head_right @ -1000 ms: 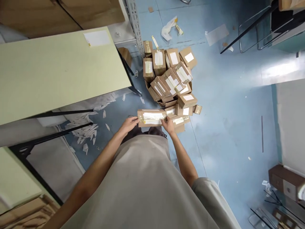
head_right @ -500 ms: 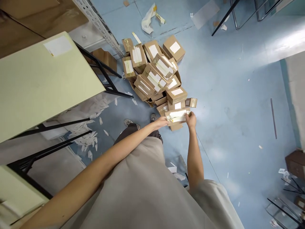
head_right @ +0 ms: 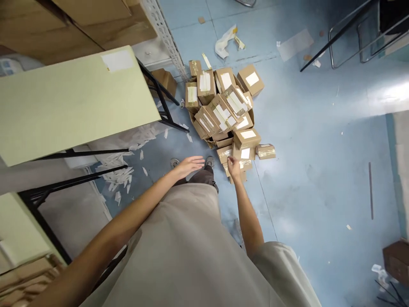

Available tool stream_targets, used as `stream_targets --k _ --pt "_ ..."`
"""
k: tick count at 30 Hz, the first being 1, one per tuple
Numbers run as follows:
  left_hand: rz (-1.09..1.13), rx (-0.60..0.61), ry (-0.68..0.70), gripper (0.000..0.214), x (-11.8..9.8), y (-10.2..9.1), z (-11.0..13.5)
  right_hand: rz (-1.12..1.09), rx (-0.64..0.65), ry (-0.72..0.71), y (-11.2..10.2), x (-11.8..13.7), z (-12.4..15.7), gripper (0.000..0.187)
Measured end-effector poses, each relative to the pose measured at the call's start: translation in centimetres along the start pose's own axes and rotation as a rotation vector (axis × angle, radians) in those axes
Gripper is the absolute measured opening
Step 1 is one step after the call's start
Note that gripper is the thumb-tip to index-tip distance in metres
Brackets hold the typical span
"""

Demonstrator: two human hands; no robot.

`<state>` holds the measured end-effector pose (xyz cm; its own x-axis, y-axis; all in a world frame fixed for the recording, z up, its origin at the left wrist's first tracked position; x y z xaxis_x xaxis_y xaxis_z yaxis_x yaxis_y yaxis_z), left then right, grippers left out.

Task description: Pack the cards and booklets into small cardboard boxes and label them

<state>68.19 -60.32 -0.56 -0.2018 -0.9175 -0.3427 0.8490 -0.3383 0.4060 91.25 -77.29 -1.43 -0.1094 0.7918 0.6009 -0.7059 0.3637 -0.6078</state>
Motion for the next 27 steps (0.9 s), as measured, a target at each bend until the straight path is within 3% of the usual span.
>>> stream_targets --k 4,7,11,15,19,23,27 --pt "0.208 -0.154 0.189 0.055 -3.8 -8.6 4.6 0.033 0.151 -0.117 6.1 6.6 1.6 0.037" --pt "0.375 -0.173 0.309 0.049 -5.3 -13.3 8.3 0.075 0.239 -0.209 10.1 12.2 2.7 0.033" --pt "0.499 -0.258 0.325 0.051 -6.9 -19.3 12.2 0.134 0.357 -0.328 15.6 20.3 4.6 0.033" --pt "0.629 -0.214 0.425 0.059 -10.3 -25.1 16.3 0.201 0.424 -0.479 21.6 29.3 7.8 0.045" --pt "0.756 -0.178 0.576 0.062 -13.0 -32.0 21.8 0.204 0.526 -0.655 29.1 38.3 12.8 0.055" --pt "0.936 -0.253 0.734 0.062 -12.9 -39.8 27.7 0.2 0.666 -0.782 36.8 45.8 18.7 0.056" --pt "1.115 -0.407 0.866 0.054 -10.6 -46.9 32.8 0.266 0.802 -0.935 43.7 51.8 25.0 0.051"
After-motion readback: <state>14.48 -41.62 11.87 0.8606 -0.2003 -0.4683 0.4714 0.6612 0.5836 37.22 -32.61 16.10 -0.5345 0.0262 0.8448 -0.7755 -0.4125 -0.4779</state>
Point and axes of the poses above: each hand's wrist, its own z-axis away from the middle knuckle, its own y-axis out of the palm, x = y × z, the point moved 9 cm from there along -z, towards the middle knuckle, and after that the axes turned 15 degrees about z, right-handed, at the moved point
